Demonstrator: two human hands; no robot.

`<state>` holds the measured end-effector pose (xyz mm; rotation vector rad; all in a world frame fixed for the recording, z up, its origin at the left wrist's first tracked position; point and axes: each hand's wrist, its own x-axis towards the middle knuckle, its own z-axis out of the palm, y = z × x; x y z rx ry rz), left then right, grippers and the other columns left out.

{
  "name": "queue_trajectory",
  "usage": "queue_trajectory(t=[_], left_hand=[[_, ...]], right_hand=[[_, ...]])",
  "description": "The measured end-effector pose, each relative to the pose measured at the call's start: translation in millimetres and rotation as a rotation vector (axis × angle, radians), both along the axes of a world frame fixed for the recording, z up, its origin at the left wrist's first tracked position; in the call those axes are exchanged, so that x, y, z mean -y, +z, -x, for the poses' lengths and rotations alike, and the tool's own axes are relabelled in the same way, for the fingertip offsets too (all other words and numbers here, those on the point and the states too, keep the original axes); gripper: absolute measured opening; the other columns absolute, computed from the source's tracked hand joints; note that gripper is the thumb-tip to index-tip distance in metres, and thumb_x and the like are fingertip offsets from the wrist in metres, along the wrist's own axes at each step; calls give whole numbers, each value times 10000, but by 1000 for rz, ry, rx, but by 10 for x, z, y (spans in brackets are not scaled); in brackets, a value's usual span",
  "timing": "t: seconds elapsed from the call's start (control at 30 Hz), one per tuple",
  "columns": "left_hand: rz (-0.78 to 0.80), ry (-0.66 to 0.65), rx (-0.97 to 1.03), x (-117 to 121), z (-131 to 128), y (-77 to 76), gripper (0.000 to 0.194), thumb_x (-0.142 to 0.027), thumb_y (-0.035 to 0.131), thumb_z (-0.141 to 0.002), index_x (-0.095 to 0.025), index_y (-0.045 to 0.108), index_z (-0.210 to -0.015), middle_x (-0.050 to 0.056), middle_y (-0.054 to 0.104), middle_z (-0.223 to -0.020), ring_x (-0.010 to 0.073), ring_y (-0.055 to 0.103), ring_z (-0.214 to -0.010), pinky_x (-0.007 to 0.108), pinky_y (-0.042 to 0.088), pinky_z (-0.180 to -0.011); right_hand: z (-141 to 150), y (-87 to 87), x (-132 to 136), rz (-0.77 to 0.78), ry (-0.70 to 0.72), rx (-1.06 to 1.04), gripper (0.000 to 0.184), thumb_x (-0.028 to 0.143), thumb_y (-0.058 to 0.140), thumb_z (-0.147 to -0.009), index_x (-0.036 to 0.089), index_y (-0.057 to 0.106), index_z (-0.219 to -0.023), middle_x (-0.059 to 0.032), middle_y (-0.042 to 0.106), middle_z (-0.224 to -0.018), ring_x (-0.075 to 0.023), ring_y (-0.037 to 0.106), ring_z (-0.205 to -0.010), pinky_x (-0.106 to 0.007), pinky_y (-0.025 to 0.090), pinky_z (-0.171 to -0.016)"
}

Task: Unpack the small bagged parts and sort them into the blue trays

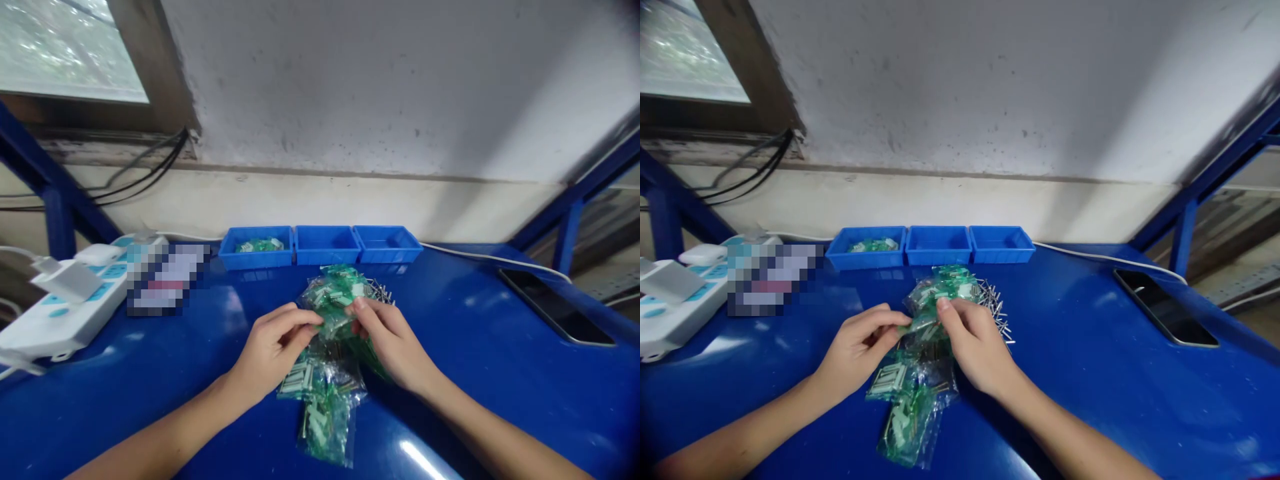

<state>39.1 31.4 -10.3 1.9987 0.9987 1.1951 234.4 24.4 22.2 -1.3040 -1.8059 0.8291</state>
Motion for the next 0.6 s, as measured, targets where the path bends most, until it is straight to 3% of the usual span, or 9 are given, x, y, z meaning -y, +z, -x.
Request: queue_trajectory(t=[0.1, 0.27, 0.4, 0.5, 0.6], left_hand=[[-12, -18, -51, -11, 7, 3, 206, -160, 464, -875, -216, 659, -915, -16, 524, -683, 69, 447, -507, 198, 332, -486], [285, -59, -10, -47, 38, 8, 227, -309, 454, -899, -185, 643, -916, -35, 451, -558, 80, 373, -465, 215, 275, -450], [511, -128, 200, -31, 35, 8, 482, -458, 285, -936, -152, 602, -742, -15, 441, -556, 80, 340, -463, 218, 247, -428], [619, -106, 270, -4, -15, 40, 407, -463, 418, -897, -159, 517, -644, -39, 377, -543, 69, 304, -458, 203, 230, -410], [544, -40, 202, 12, -59, 84, 265, -414, 535, -850, -172, 559, -747, -59, 343, -552, 67, 288, -461, 195, 245, -413]], right_hand=[[4, -9, 7, -16, 40, -32, 329, 364, 430, -905, 174, 529, -655, 30, 454, -575, -96, 422, -530, -219, 340, -500], [0, -99, 22, -350, 81, 66, 98, 198, 485, -869, 180, 578, -891, -6, 542, -722, -114, 504, -625, -242, 415, -588], [-27, -111, 36, -553, 168, 107, 232, 87, 465, -847, 194, 595, -1006, -57, 553, -902, -140, 545, -781, -272, 466, -671], [-35, -105, 52, -657, 153, 177, 302, 39, 452, -821, 215, 627, -994, -77, 526, -981, -173, 530, -889, -311, 472, -714], [-27, -100, 54, -635, 69, 202, 324, 37, 438, -800, 213, 651, -969, -97, 490, -1039, -214, 496, -980, -362, 464, -760]])
